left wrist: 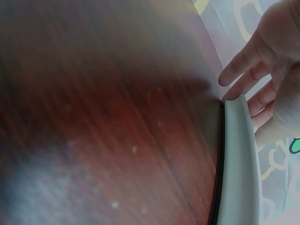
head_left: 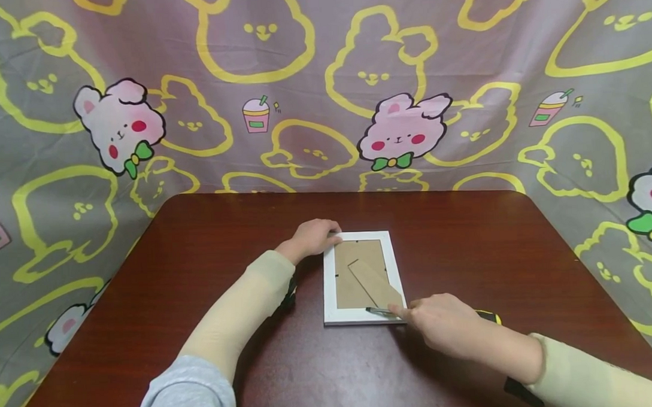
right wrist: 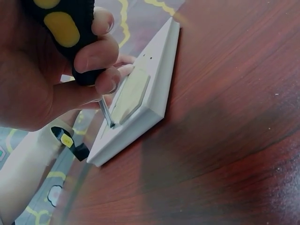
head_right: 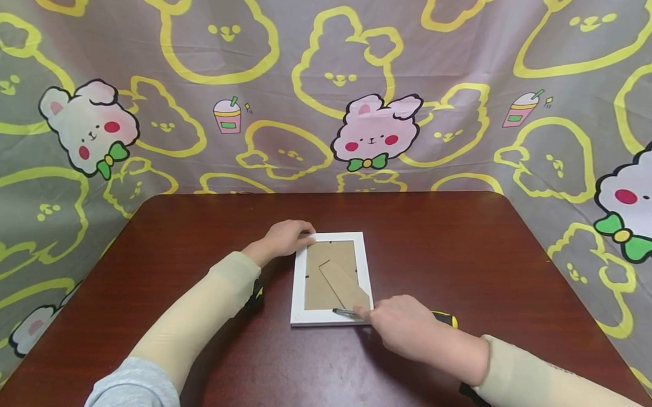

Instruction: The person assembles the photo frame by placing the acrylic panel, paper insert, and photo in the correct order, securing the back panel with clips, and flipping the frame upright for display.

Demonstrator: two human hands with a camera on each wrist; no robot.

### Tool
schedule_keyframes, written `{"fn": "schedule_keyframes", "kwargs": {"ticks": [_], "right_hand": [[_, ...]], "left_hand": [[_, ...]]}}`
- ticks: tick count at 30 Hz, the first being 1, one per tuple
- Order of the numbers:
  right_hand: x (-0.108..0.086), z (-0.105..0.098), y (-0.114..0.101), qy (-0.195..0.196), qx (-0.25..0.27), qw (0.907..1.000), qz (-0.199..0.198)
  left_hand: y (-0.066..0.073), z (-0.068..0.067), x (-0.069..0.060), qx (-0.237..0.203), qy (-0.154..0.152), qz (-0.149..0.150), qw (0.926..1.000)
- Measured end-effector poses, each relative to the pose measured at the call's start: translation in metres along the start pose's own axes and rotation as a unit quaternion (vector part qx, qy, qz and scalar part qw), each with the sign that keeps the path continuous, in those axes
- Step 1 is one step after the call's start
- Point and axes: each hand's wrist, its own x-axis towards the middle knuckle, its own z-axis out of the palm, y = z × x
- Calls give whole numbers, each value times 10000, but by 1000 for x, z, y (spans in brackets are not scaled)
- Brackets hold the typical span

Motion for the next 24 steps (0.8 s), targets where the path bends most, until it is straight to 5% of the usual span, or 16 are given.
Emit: {"fn": "schedule_keyframes", "kwargs": {"ticks": [15, 24], "right_hand": [[-4, 4, -2, 38, 53, 10000, -11], [-16, 22, -24, 775, -254, 9961, 337]], "left_hand": [[1, 4, -2, -81, -265, -99, 9996], [1, -2, 2, -50, -232, -124, 9996]]}}
